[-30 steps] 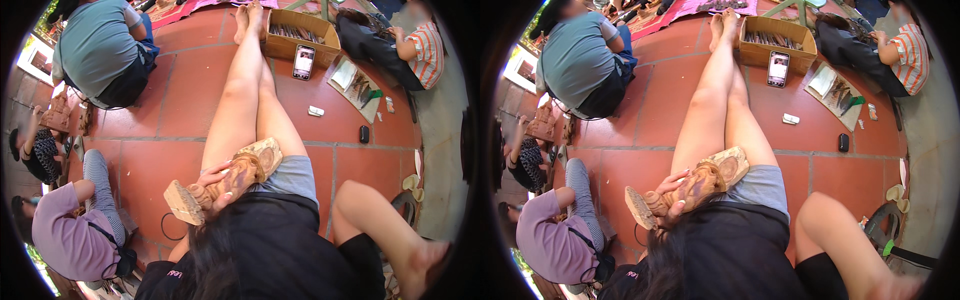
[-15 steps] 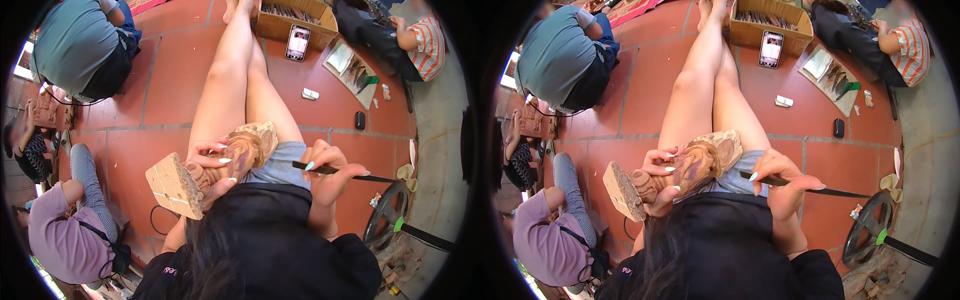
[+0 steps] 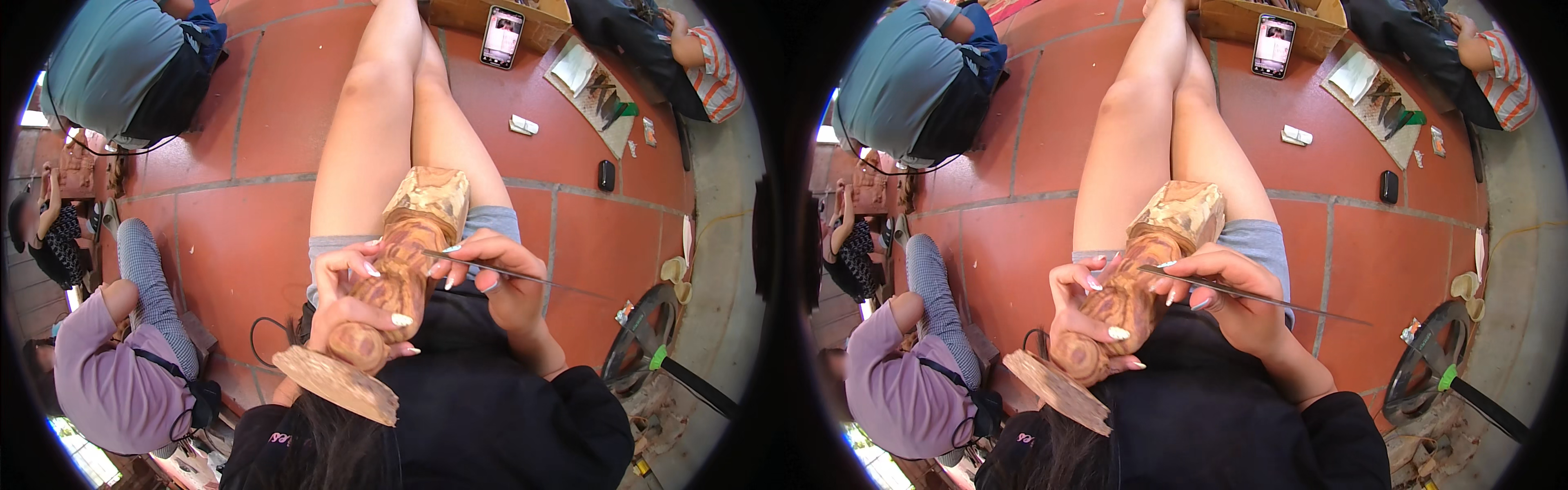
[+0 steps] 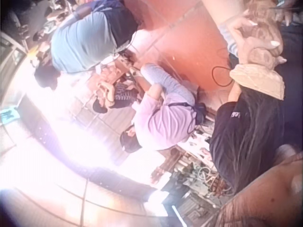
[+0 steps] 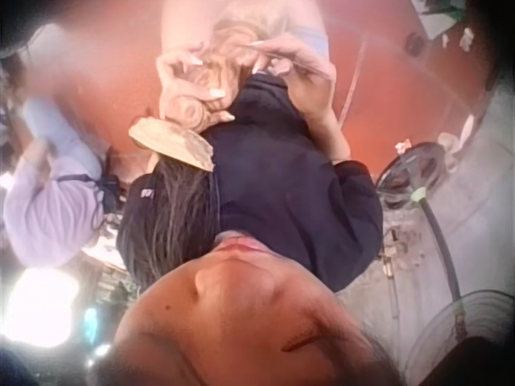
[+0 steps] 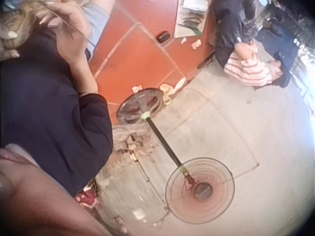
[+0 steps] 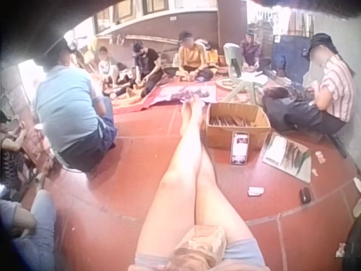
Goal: The person carves a wooden figurine using a metal file, holding the wood with one hand and filing with the other. The person occasionally rotates the wood to access different surfaces and continues filing along the contours of the piece.
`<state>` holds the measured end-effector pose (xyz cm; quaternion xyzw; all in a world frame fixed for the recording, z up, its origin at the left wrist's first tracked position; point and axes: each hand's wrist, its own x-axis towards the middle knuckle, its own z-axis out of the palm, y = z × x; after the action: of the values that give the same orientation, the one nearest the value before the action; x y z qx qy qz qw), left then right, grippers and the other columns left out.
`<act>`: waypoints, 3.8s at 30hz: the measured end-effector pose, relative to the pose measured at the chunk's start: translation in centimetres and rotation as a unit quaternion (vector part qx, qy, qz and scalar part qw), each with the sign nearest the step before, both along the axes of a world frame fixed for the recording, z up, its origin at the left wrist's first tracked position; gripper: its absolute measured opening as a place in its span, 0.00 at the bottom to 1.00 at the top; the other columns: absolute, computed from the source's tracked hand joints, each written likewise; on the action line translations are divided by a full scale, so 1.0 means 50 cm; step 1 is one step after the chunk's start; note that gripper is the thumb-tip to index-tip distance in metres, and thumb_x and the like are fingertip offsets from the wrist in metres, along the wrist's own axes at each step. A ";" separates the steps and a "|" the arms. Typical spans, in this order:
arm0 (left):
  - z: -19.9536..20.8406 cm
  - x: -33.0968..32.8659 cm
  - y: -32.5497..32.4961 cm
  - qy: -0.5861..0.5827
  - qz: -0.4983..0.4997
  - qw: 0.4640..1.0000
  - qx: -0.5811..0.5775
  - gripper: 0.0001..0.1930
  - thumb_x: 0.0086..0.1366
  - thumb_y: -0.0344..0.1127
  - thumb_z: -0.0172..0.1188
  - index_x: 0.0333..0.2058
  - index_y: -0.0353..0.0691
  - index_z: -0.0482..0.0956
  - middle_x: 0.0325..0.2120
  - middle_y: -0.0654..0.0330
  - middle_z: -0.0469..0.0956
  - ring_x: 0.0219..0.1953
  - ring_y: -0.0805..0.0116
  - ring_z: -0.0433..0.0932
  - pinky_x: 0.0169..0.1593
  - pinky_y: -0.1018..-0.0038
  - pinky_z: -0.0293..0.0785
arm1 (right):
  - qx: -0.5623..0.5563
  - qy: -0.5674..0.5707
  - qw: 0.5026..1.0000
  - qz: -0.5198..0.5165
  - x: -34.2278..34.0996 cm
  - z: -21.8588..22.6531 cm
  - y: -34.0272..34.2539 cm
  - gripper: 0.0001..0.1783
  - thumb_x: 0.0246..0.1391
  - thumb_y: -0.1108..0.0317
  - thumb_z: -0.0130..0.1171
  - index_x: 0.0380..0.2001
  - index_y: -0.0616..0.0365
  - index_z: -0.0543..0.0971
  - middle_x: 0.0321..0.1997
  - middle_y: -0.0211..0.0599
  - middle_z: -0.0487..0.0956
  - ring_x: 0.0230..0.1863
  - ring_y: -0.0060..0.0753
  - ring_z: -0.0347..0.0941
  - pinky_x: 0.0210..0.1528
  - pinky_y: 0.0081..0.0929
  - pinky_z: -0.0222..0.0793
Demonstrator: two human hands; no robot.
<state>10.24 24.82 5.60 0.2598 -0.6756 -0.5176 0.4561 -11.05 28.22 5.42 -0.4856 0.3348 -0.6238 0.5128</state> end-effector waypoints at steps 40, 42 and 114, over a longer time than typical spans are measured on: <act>-0.033 0.084 -0.124 0.050 -0.070 0.994 0.065 0.26 0.42 0.30 0.78 0.41 0.40 0.75 0.50 0.53 0.67 0.58 0.59 0.65 0.62 0.61 0.60 | 0.101 -0.044 0.994 -0.008 0.012 0.027 -0.013 0.14 0.62 0.72 0.56 0.48 0.68 0.71 0.36 0.43 0.81 0.37 0.30 0.79 0.38 0.23 0.75; -0.008 0.072 -0.113 0.073 -0.009 0.990 0.121 0.29 0.44 0.28 0.76 0.45 0.38 0.73 0.51 0.52 0.68 0.57 0.59 0.67 0.62 0.62 0.62 | 0.112 -0.037 0.993 -0.014 0.010 0.028 -0.012 0.14 0.61 0.72 0.57 0.47 0.68 0.72 0.36 0.43 0.81 0.39 0.30 0.79 0.39 0.24 0.75; 0.031 -0.133 -0.203 0.265 0.058 0.960 0.076 0.54 0.26 0.71 0.69 0.44 0.33 0.64 0.34 0.58 0.67 0.32 0.67 0.74 0.38 0.76 0.75 | -0.162 0.032 0.983 -0.081 0.040 0.064 -0.190 0.07 0.59 0.72 0.52 0.31 0.58 0.64 0.24 0.43 0.75 0.20 0.27 0.69 0.25 0.26 0.69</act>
<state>3.58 14.65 7.15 0.1861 -0.4730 -0.5909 0.6265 -9.07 18.71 8.61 -0.5529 0.2839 -0.6934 0.3644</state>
